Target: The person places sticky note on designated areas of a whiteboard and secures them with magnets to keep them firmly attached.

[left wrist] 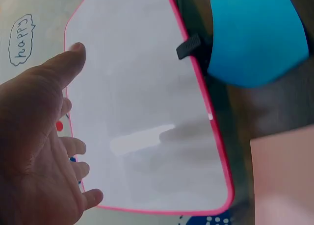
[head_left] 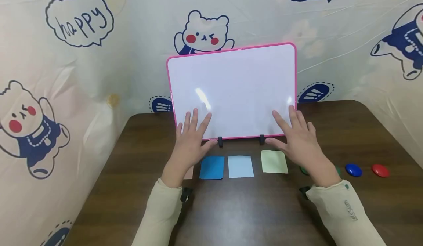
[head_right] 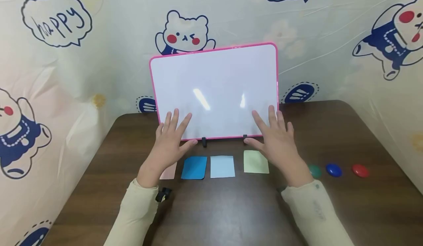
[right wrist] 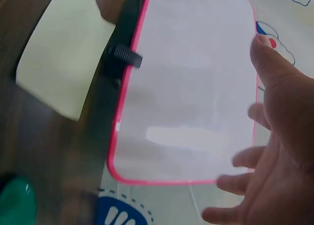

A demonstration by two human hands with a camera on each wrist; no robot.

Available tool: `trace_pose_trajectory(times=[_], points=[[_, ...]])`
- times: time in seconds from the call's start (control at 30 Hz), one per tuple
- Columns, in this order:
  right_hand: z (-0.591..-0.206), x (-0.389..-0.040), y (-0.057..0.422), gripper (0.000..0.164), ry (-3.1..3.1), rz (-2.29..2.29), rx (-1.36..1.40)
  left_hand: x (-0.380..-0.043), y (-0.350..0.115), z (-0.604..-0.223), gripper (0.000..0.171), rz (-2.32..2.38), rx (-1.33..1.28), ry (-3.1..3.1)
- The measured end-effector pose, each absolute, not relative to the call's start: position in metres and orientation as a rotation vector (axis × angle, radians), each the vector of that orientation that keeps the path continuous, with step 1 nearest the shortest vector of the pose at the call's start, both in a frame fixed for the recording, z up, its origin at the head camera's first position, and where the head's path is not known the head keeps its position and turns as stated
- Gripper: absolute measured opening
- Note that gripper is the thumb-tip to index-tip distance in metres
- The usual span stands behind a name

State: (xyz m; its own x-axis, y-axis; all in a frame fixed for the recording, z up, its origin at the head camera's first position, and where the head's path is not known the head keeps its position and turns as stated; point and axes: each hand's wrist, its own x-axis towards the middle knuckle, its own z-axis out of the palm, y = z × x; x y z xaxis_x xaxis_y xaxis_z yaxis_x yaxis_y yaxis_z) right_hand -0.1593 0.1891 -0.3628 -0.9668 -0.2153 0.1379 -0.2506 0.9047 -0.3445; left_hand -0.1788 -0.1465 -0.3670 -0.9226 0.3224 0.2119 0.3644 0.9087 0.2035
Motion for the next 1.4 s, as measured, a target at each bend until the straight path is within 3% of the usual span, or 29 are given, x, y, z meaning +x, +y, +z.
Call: trace_pose_trajectory(times=[0.23, 0.63, 0.83, 1.4], points=[[-0.364, -0.156, 0.212, 0.085, -3.077, 0.663, 0.396, -0.176, -0.167, -0.359, 0.083, -0.449, -0.527, -2.915], [-0.36, -0.151, 0.248, 0.045, -3.161, 0.914, 0.457, -0.172, -0.212, -0.368, 0.039, -0.555, -0.395, -3.186], [-0.369, -0.156, 0.266, 0.044, -3.353, 0.879, 0.441, -0.174, -0.229, -0.377, 0.03, -0.569, -0.217, -3.375], [-0.384, -0.152, 0.278, 0.043, -3.534, 0.857, 0.346, -0.178, -0.24, -0.389, 0.012, -0.662, -0.099, -3.485]])
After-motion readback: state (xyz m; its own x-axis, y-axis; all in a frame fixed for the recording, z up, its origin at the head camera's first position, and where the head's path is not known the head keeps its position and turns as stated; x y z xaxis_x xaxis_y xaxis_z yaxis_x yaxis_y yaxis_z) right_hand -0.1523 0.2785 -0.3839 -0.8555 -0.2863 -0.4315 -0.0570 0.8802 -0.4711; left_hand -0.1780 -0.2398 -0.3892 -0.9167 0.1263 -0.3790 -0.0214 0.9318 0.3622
